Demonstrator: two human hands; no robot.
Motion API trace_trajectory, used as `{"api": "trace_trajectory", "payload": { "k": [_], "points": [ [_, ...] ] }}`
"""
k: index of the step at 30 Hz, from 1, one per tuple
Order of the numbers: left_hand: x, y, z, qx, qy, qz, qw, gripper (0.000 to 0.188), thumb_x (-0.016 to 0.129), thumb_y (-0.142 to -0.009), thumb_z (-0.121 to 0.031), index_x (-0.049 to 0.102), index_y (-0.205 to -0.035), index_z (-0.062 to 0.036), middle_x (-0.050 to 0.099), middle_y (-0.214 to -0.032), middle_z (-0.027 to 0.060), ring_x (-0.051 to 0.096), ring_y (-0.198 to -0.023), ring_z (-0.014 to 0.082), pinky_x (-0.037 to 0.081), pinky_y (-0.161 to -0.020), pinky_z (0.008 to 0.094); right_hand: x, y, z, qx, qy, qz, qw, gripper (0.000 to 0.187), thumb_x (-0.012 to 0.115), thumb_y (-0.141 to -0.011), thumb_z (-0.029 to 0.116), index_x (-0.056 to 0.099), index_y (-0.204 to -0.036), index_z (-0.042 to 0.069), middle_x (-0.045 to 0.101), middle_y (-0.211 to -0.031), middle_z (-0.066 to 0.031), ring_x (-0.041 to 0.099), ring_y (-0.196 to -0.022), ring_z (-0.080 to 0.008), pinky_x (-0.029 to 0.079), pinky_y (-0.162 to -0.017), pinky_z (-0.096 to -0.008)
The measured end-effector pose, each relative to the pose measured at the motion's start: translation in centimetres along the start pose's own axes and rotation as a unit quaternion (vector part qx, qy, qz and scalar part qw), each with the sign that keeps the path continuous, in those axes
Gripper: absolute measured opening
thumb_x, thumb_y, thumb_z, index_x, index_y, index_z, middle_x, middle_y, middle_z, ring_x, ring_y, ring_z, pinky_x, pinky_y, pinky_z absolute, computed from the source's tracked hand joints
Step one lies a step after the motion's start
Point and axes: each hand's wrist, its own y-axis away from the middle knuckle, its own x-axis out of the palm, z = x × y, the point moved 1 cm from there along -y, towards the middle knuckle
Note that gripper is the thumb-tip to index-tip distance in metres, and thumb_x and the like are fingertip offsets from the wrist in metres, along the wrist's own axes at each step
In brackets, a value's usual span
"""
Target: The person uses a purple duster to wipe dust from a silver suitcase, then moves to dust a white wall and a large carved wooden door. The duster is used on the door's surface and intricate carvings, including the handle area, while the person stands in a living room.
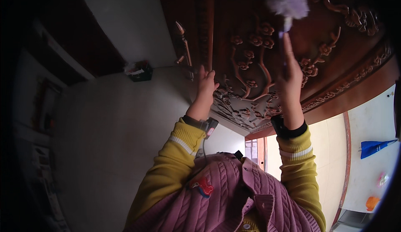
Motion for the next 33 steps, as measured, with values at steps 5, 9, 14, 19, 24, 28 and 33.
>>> {"api": "trace_trajectory", "payload": {
  "k": [5,9,14,19,24,28,33],
  "points": [
    [-1.0,0.0,1.1,-0.032,-0.012,-0.009,0.999,0.083,0.061,-0.099,-0.022,0.01,-0.165,-0.0224,0.028,-0.163,0.0123,0.03,-0.15,0.0343,0.045,-0.108,0.0536,4.8,5.5,-1.8,0.057,-0.003,0.281,0.958,0.072,0.062,-0.088,-0.003,0.047,-0.152,0.024,0.068,-0.097,-0.0249,0.068,-0.089,-0.0409,0.053,-0.075,-0.0457],
    [-0.5,0.2,2.2,-0.047,-0.042,0.013,0.998,0.087,0.064,-0.097,-0.02,0.01,-0.165,-0.0222,0.029,-0.162,0.0133,0.029,-0.149,0.0376,0.045,-0.108,0.0539,5.0,10.4,-4.8,0.107,0.037,0.396,0.911,0.058,0.063,-0.092,0.005,0.054,-0.147,0.02,0.07,-0.102,-0.0219,0.068,-0.09,-0.0388,0.054,-0.082,-0.04],
    [1.6,0.3,3.5,-0.072,-0.054,0.025,0.996,0.091,0.067,-0.093,-0.015,0.011,-0.165,-0.0199,0.028,-0.162,0.0161,0.026,-0.15,0.04,0.046,-0.108,0.0538,-1.4,11.2,-8.1,0.152,0.057,0.414,0.896,0.045,0.064,-0.091,0.007,0.066,-0.134,0.019,0.071,-0.102,-0.0201,0.068,-0.092,-0.0378,0.053,-0.084,-0.0417],
    [3.7,0.5,4.4,-0.068,-0.058,0.058,0.994,0.09,0.066,-0.095,-0.014,0.008,-0.164,-0.0133,0.028,-0.161,0.0218,0.027,-0.151,0.0384,0.046,-0.109,0.0549,-14.7,8.8,-7.9,0.249,-0.148,0.211,0.934,0.045,0.063,-0.098,-0.001,0.062,-0.141,0.009,0.07,-0.121,-0.0036,0.061,-0.104,-0.0111,0.05,-0.09,-0.0265],
    [7.4,1.3,6.2,-0.089,-0.09,0.08,0.989,0.086,0.064,-0.096,-0.013,0.011,-0.164,-0.011,0.03,-0.16,0.0214,0.031,-0.149,0.0373,0.046,-0.109,0.0538,-19.2,11.2,-10.1,0.157,-0.218,-0.071,0.961,0.048,0.055,-0.104,0.003,0.05,-0.151,0.009,0.06,-0.096,0.0035,0.049,-0.076,-0.0031,0.038,-0.064,-0.016],
    [10.0,2.4,8.6,-0.12,-0.148,0.126,0.974,0.085,0.064,-0.096,-0.013,0.012,-0.163,-0.01,0.031,-0.159,0.0195,0.032,-0.149,0.0377,0.046,-0.109,0.0534,-15.5,16.5,-13.6,0.179,-0.056,-0.01,0.982,0.052,0.057,-0.098,-0.004,0.056,-0.147,0.013,0.064,-0.097,-0.0049,0.06,-0.086,-0.0147,0.049,-0.079,-0.0286],
    [11.4,2.3,12.3,-0.181,-0.238,0.194,0.934,0.081,0.063,-0.096,-0.013,0.017,-0.162,-0.0065,0.038,-0.155,0.0172,0.033,-0.148,0.0388,0.046,-0.109,0.0545,-12.6,23.0,-16.1,0.231,0.064,0.197,0.951,0.056,0.065,-0.093,0.002,0.06,-0.143,0.025,0.066,-0.088,-0.0146,0.065,-0.078,-0.0297,0.054,-0.073,-0.0376]
  ]
}}
